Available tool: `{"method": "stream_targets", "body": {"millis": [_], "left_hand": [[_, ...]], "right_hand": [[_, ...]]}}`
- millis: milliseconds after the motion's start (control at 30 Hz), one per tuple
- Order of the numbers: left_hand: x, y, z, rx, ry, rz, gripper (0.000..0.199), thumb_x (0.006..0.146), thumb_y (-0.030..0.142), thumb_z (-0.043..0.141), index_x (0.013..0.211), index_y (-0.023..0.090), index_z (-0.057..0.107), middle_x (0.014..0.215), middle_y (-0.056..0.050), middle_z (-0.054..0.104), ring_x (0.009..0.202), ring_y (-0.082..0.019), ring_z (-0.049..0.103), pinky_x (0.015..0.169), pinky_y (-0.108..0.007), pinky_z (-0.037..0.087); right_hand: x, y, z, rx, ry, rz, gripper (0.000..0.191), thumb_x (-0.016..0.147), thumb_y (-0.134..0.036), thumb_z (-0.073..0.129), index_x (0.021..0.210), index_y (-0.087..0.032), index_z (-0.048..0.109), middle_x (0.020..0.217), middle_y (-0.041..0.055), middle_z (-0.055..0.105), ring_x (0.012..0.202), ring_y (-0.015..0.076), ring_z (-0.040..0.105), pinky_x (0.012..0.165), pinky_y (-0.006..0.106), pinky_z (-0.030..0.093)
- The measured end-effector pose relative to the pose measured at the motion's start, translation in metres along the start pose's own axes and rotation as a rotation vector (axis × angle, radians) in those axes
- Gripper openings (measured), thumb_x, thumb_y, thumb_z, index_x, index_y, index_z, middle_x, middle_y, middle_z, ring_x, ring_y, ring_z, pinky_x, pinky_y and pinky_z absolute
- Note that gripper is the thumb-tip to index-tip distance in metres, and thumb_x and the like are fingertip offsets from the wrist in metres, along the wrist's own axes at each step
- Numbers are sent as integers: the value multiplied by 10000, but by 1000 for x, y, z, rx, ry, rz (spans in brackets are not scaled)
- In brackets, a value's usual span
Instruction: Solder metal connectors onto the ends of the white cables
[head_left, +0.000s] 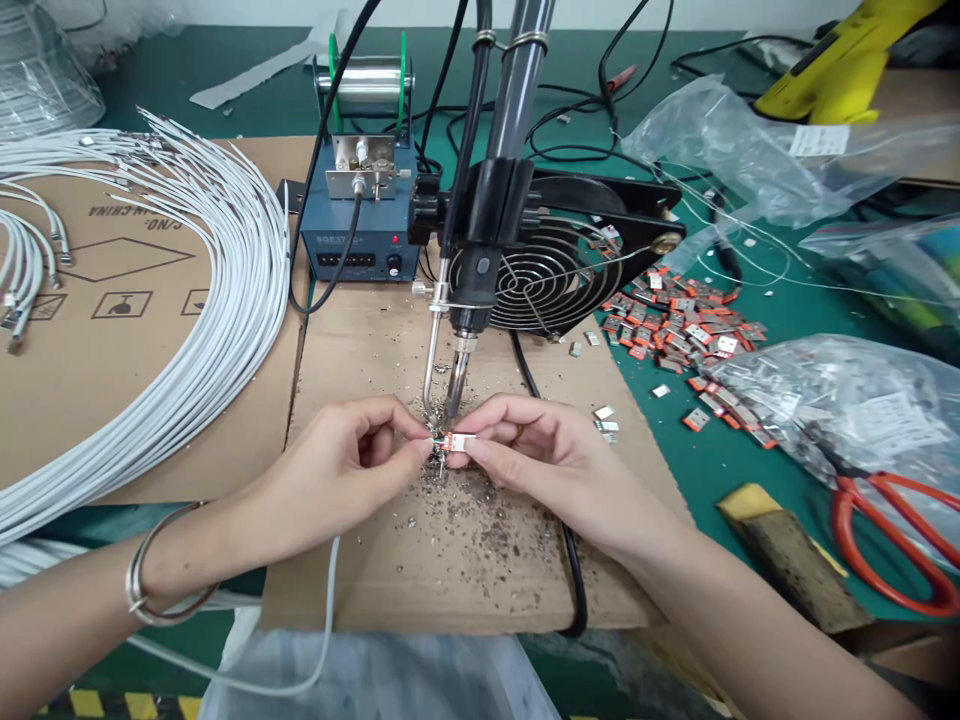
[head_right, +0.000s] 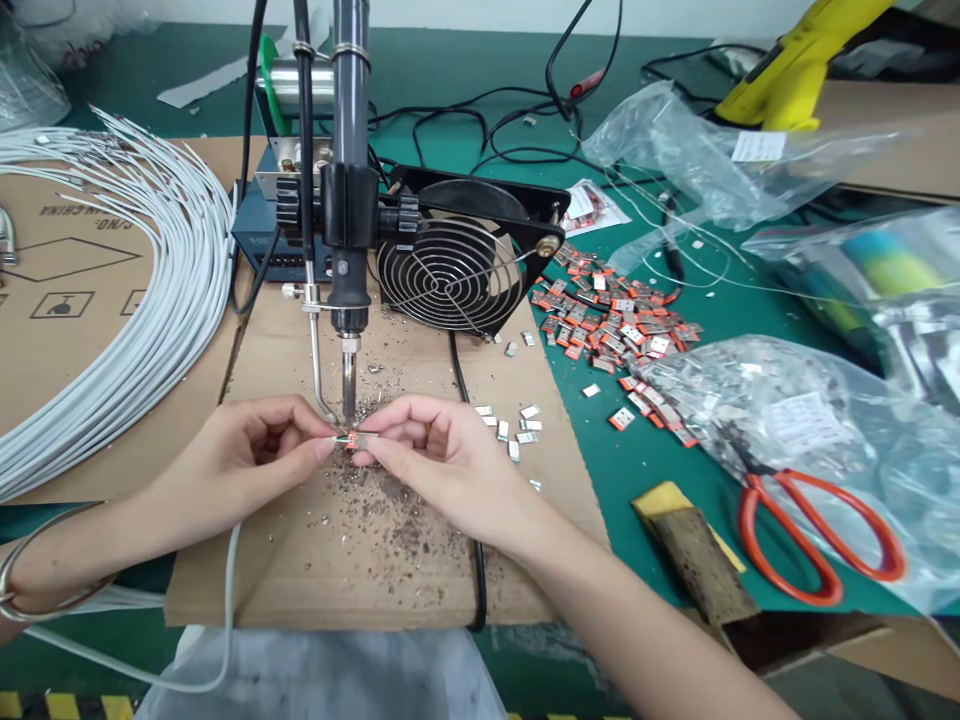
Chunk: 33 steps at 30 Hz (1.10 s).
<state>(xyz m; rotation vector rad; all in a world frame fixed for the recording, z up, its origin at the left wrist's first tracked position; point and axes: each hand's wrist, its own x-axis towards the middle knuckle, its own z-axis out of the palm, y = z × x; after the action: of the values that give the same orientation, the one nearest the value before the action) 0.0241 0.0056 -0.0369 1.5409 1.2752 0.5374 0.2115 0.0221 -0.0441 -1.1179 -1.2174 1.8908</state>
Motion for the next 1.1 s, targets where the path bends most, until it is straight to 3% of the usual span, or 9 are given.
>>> {"method": "stream_targets", "body": {"millis": [1100], "left_hand": [[-2,3,-1,23,25,2,154,817,278,525,777,157,612,501,69,350,463,-71,322,427,-186,269]], "right_hand": [[1,2,-1,21,-12,1,67,732,-213,679,763,-166,643,690,5,695,629,84,637,583,177,490]]}}
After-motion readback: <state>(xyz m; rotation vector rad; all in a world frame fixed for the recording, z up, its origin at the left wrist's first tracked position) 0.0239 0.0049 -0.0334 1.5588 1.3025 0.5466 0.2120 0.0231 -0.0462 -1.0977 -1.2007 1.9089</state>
